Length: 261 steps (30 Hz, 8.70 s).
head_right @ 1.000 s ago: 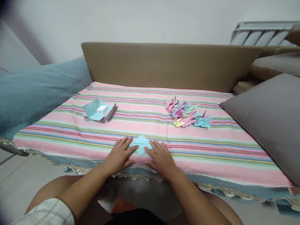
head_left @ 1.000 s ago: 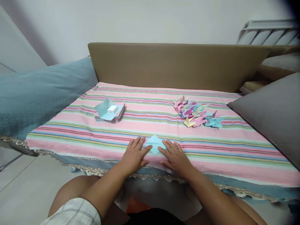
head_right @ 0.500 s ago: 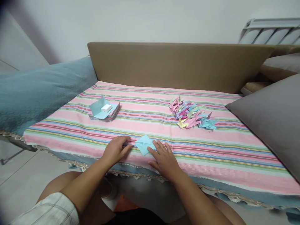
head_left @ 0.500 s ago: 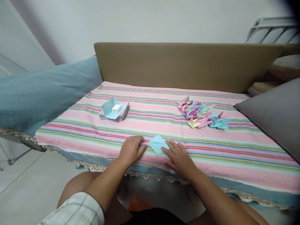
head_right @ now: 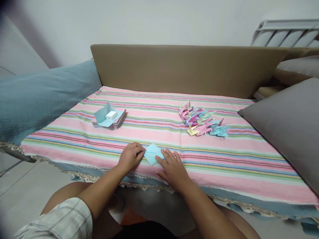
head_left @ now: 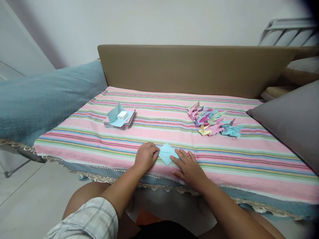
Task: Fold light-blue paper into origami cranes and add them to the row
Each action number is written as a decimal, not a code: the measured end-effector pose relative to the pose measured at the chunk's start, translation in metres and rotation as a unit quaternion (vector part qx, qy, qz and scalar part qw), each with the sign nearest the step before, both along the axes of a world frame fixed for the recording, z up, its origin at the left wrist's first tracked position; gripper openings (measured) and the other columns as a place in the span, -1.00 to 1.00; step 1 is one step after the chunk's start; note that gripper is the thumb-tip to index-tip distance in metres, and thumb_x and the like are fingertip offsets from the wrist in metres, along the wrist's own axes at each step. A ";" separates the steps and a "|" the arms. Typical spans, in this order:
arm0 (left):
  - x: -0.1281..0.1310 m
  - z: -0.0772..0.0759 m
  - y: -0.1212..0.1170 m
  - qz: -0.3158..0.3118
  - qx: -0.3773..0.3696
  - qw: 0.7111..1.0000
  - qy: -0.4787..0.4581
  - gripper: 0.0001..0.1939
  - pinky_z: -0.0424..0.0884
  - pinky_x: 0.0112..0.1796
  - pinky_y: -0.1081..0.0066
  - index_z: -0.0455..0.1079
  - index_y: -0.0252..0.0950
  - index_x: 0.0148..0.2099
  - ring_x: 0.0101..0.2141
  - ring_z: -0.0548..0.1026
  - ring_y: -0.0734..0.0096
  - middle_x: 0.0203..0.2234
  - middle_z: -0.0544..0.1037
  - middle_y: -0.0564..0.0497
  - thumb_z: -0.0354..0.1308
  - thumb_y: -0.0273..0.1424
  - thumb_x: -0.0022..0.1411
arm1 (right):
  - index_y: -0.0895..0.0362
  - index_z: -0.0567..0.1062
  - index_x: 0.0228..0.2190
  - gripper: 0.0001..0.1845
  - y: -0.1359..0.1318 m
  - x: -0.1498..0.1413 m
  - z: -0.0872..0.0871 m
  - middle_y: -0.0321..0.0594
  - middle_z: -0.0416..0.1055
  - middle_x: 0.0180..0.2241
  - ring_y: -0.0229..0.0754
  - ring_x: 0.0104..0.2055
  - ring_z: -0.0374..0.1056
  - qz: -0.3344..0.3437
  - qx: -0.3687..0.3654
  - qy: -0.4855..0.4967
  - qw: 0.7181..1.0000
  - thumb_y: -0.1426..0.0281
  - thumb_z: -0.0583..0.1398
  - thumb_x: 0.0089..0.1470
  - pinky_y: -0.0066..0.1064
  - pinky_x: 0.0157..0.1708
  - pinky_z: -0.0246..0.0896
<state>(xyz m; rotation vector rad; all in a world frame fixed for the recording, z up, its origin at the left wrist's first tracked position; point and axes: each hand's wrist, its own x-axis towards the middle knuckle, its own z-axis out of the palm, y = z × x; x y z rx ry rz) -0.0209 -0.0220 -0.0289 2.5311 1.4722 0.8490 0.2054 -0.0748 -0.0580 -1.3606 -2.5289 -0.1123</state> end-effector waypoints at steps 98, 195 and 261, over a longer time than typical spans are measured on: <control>0.012 0.008 0.005 0.034 -0.065 0.990 -0.124 -0.53 0.38 -0.15 0.19 0.23 -0.20 0.09 -0.16 0.47 0.21 -0.15 0.52 -0.06 0.12 -0.44 0.09 | 0.05 0.47 -0.19 -0.71 0.024 -0.012 0.022 -0.25 0.51 -0.19 -0.13 -0.19 0.42 -0.141 -0.073 0.286 0.945 0.28 0.04 0.12 -0.35 -0.26 0.29; 0.017 0.018 0.021 -0.015 -0.221 0.975 -0.033 -0.75 -0.20 0.14 -0.06 0.48 -0.06 -0.30 0.13 0.19 0.15 0.13 0.30 0.11 0.31 -0.20 -0.11 | 0.03 0.44 -0.14 -0.73 0.027 -0.032 0.006 -0.19 0.37 -0.05 -0.08 0.00 0.18 -0.103 0.014 0.240 0.965 0.32 0.09 0.11 -0.21 -0.03 0.02; 0.034 0.034 0.012 -0.113 -0.098 0.988 0.043 -0.93 -0.38 0.14 -0.07 0.49 -0.01 -0.34 -0.04 0.34 0.25 -0.11 0.53 0.15 0.20 -0.24 0.10 | 0.11 0.40 -0.12 -0.68 0.028 -0.015 -0.006 -0.11 0.41 -0.16 -0.12 -0.14 0.32 -0.099 0.025 0.457 0.884 0.28 0.03 0.13 -0.27 -0.20 0.27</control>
